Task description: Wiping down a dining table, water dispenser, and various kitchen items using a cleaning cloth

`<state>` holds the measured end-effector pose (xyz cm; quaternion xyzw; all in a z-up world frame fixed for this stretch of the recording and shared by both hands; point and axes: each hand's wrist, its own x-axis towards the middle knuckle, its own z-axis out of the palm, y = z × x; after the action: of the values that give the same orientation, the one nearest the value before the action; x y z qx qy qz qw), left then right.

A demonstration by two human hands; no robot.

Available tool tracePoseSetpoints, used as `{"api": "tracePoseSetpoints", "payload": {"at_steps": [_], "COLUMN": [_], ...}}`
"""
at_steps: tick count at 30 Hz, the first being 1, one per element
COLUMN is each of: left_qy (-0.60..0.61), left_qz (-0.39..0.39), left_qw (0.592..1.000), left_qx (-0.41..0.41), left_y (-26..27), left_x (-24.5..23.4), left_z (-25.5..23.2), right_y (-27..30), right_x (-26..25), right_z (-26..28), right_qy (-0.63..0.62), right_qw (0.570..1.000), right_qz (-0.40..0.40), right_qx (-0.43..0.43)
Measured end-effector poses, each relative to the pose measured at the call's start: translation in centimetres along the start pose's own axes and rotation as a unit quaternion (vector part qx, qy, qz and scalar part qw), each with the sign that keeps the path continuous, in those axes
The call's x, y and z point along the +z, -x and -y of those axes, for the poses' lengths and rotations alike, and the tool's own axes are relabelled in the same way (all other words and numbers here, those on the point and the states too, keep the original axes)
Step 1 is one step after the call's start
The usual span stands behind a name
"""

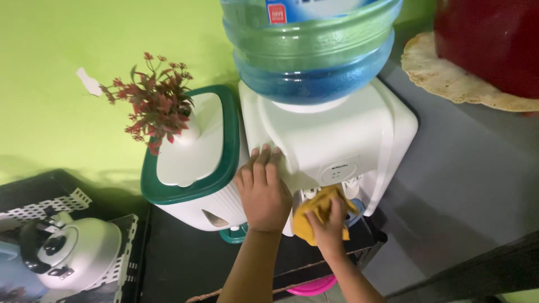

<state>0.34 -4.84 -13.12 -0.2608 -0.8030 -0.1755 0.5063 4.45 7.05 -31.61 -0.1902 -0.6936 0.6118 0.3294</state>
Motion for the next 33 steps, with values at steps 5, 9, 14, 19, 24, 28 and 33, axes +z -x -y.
{"api": "tracePoseSetpoints", "payload": {"at_steps": [5,9,14,19,24,28,33], "left_qy": [-0.026,-0.022,-0.013,-0.017,-0.031,-0.033,-0.043], "left_qz": [-0.068,-0.078,-0.108,-0.119,-0.109,-0.098,-0.079], "left_qw": [0.997,0.996,0.993,0.992,0.992,0.994,0.996], "left_qx": [0.019,0.028,0.034,0.044,0.050,0.047,0.029], "left_y": [-0.2,0.2,0.2,0.5,-0.1,-0.3,-0.3], "left_x": [1.0,1.7,2.1,2.9,1.9,1.8,1.0], "left_z": [0.4,0.9,0.7,1.0,0.5,0.3,-0.3], "right_y": [-1.5,1.6,2.2,0.5,-2.5,-5.5,-8.0], "right_x": [2.5,-0.6,1.3,1.9,-1.1,-5.0,-3.6], "right_z": [-5.1,-6.4,-4.6,-6.5,-8.8,2.7,-16.5], "right_qy": [-0.050,0.020,0.219,0.403,0.385,0.044,0.594], "right_qw": [0.994,0.996,0.969,0.842,0.797,0.919,0.775], "right_qz": [0.052,0.002,0.112,0.333,0.253,0.149,0.054], "right_qx": [0.088,0.091,-0.031,-0.133,-0.391,0.362,-0.209]}}
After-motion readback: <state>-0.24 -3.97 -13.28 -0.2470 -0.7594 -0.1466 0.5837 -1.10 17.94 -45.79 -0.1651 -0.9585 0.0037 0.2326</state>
